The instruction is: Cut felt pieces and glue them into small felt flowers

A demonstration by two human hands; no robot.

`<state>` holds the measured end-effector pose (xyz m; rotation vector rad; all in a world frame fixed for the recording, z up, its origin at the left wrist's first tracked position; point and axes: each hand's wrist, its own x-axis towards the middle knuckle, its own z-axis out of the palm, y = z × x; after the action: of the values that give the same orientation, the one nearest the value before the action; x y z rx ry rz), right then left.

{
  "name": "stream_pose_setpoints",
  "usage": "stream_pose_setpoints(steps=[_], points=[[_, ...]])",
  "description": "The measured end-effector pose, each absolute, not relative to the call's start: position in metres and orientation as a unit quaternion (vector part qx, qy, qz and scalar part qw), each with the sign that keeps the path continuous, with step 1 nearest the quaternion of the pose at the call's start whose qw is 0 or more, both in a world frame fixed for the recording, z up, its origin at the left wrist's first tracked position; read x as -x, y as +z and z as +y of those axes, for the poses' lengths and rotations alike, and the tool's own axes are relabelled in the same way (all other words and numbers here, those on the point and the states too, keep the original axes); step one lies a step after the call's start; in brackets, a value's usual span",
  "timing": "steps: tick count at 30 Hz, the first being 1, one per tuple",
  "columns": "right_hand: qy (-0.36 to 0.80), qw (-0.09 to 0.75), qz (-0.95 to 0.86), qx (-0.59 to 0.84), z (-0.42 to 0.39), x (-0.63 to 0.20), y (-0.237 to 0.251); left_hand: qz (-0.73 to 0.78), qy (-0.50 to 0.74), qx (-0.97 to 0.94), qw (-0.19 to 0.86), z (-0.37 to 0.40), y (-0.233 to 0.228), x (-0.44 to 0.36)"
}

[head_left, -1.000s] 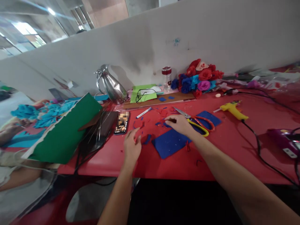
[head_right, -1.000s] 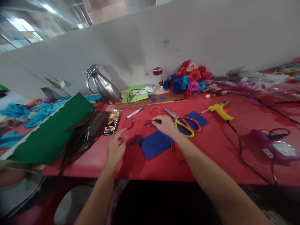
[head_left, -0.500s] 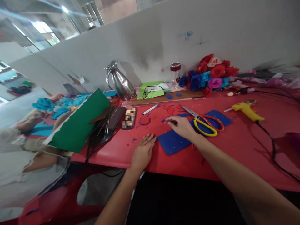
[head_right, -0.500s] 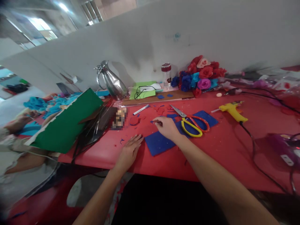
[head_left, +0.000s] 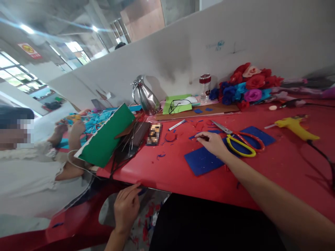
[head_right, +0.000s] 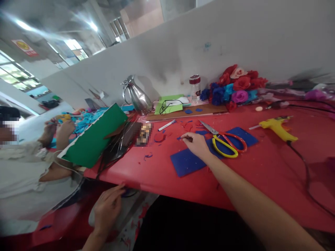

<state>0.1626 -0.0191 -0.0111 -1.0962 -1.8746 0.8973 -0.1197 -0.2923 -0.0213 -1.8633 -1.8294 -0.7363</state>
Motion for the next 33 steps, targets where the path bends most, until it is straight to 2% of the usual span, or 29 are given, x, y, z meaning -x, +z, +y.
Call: stream_pose_setpoints(steps=[3,9,12,15,22,26,29,33], points=[[0.359,0.398,-0.726,0.430,-0.018,-0.162,-0.014,-0.680,-0.278,0.634,0.242,-0.280,-0.012,0.118],[0.338,0.392,-0.740,0.429,-0.021,-0.161,-0.014,-0.691,-0.219,0.684,0.078,-0.186,-0.006,0.079],[0.310,0.386,-0.755,0.430,-0.021,-0.163,-0.011,-0.679,-0.173,0.713,0.016,-0.174,-0.014,0.074],[0.291,0.388,-0.767,0.421,-0.022,-0.163,-0.008,-0.680,-0.170,0.710,0.064,-0.210,-0.024,0.084],[0.299,0.391,-0.773,0.401,-0.028,-0.159,-0.005,-0.677,-0.204,0.654,0.268,-0.319,-0.036,0.107],[0.310,0.447,-0.726,0.421,-0.023,-0.164,0.007,-0.683,-0.260,0.641,0.235,-0.309,-0.033,0.094],[0.302,0.491,-0.683,0.448,-0.022,-0.180,0.021,-0.628,-0.272,0.699,0.208,-0.280,-0.029,0.076],[0.266,0.483,-0.687,0.473,-0.044,-0.220,0.024,-0.575,-0.281,0.751,0.163,-0.241,-0.028,0.055]])
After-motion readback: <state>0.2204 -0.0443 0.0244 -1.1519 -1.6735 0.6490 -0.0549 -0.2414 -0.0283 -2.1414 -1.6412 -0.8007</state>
